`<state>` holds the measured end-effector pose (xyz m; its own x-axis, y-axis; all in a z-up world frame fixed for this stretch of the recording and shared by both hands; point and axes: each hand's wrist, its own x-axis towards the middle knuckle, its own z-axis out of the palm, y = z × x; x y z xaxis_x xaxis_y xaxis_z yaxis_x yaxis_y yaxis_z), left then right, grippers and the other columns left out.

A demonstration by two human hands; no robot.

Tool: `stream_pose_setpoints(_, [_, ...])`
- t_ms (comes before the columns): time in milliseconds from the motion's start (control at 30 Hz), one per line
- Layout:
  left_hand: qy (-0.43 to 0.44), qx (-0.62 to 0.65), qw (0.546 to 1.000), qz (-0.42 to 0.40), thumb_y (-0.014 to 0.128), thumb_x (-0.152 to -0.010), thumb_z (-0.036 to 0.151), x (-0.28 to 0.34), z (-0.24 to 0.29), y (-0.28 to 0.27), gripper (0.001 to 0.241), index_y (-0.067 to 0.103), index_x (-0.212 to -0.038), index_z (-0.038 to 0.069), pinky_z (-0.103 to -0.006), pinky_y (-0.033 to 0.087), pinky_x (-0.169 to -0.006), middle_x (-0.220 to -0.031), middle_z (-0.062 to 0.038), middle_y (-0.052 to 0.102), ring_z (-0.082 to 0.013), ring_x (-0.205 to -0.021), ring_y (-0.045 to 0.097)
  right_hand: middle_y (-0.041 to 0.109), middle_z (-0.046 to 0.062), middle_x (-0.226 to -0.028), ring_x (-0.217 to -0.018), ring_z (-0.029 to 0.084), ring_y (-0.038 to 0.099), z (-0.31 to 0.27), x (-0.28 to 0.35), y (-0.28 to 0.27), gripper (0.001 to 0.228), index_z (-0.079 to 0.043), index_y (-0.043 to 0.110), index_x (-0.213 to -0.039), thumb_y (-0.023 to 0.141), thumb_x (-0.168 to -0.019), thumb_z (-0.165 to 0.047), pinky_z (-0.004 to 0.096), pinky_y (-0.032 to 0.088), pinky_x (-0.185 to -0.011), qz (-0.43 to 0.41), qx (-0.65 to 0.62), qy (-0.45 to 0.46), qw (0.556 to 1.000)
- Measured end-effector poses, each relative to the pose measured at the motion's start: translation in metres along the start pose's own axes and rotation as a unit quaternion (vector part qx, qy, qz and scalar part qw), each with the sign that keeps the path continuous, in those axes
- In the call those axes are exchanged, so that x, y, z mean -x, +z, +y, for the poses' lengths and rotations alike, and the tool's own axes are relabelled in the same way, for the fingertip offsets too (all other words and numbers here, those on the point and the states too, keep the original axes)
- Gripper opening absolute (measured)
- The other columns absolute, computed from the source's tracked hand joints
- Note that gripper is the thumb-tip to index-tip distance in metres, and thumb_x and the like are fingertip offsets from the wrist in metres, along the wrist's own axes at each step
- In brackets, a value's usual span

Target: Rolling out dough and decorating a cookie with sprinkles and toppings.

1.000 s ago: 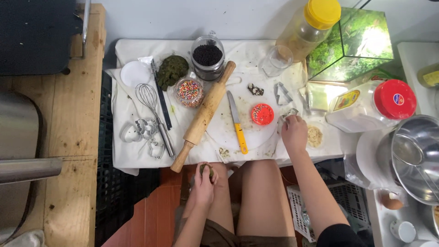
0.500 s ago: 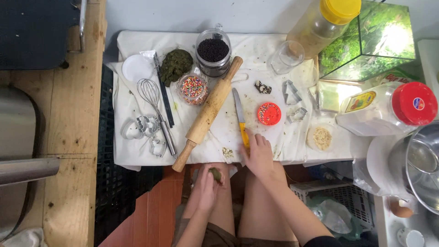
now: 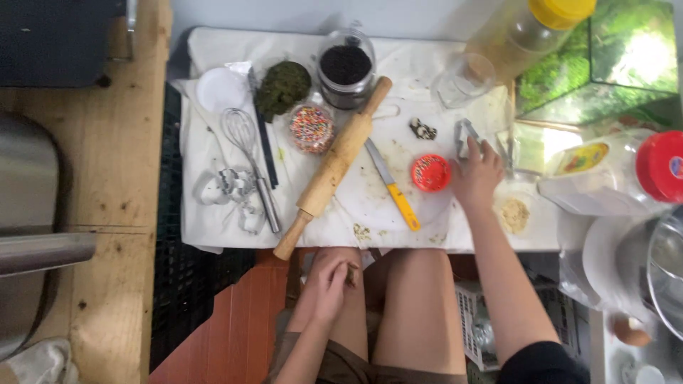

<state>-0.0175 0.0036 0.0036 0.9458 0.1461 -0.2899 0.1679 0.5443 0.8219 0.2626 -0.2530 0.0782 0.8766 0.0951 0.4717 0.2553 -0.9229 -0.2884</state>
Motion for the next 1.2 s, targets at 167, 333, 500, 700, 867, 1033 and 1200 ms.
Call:
stream_pose_setpoints(167, [0.031, -0.059, 0.997, 0.025, 0.052, -0.107, 0.015, -0.009, -0.021, -0.003, 0.026, 0.07, -0.098, -0.003, -0.0234, 0.047, -0.066, -0.081, -0.001, 0.064, -0.0086, -0.073, 0.057, 0.068, 0.017, -0.124, -0.116, 0.041, 0.06, 0.045, -0.021, 0.019, 0.028, -0.012, 0.077, -0.106, 0.084, -0.084, -0.027, 0.054, 0.045, -0.099, -0.067, 0.031, 0.003, 0.997])
stream_pose_setpoints(333, [0.037, -0.041, 0.998, 0.025, 0.053, -0.107, 0.014, -0.012, -0.027, -0.001, 0.024, 0.069, -0.098, -0.002, -0.0222, 0.045, -0.064, -0.082, 0.001, 0.063, -0.007, -0.072, 0.055, 0.067, 0.018, -0.122, -0.121, 0.038, 0.06, -0.004, -0.008, -0.01, 0.017, -0.009, 0.073, -0.098, 0.085, -0.098, -0.02, 0.05, 0.047, -0.105, 0.032, 0.006, -0.065, 0.997])
stream_pose_setpoints(500, [0.105, 0.002, 0.994, -0.013, 0.05, -0.113, 0.012, -0.017, -0.044, -0.003, 0.022, 0.066, -0.105, -0.001, -0.0236, 0.048, -0.071, -0.087, -0.002, 0.062, -0.0104, -0.078, 0.057, 0.069, 0.011, -0.105, -0.108, 0.034, 0.061, -0.173, 0.049, -0.031, 0.023, -0.008, 0.073, -0.1, 0.085, -0.081, -0.012, 0.051, 0.044, -0.106, -0.059, -0.217, -0.096, 0.97])
stream_pose_setpoints(700, [0.067, 0.127, 0.989, 0.043, 0.053, -0.104, 0.009, -0.023, -0.1, -0.023, 0.041, 0.043, -0.143, 0.003, -0.0274, 0.052, -0.092, -0.134, -0.004, 0.055, -0.0122, -0.116, 0.057, 0.066, 0.018, -0.116, -0.107, 0.037, 0.059, -0.342, 0.077, -0.021, 0.029, -0.004, 0.068, -0.096, 0.08, -0.081, -0.024, 0.046, 0.045, -0.092, -0.159, -0.222, -0.196, 0.942])
stream_pose_setpoints(867, [0.075, 0.137, 0.987, 0.022, 0.053, -0.105, 0.009, -0.018, -0.042, -0.01, 0.047, 0.038, -0.148, 0.002, -0.0274, 0.05, -0.101, -0.14, -0.005, 0.052, -0.0124, -0.124, 0.055, 0.067, 0.014, -0.115, -0.104, 0.034, 0.06, -0.353, 0.067, 0.011, 0.029, -0.005, 0.07, -0.097, 0.079, -0.082, -0.028, 0.046, 0.043, -0.088, -0.125, -0.135, -0.169, 0.968])
stream_pose_setpoints(1033, [0.06, 0.073, 0.995, 0.041, 0.052, -0.105, 0.012, -0.018, -0.031, -0.006, 0.048, 0.038, -0.151, 0.003, -0.0266, 0.05, -0.094, -0.136, -0.006, 0.055, -0.0112, -0.112, 0.056, 0.067, 0.015, -0.113, -0.103, 0.032, 0.061, -0.338, 0.065, -0.013, 0.032, -0.01, 0.07, -0.108, 0.076, -0.087, -0.032, 0.045, 0.045, -0.088, -0.107, -0.067, -0.146, 0.981])
stream_pose_setpoints(1200, [0.002, 0.068, 0.993, 0.099, 0.046, -0.107, 0.02, -0.002, 0.007, 0.005, 0.035, 0.051, -0.137, 0.002, -0.0276, 0.051, -0.076, -0.114, -0.008, 0.061, -0.0118, -0.092, 0.059, 0.069, 0.022, -0.101, -0.081, 0.038, 0.07, -0.329, 0.059, -0.022, 0.093, -0.017, 0.025, -0.158, 0.069, -0.086, -0.057, 0.048, 0.055, -0.073, -0.329, 0.017, 0.017, 0.944])
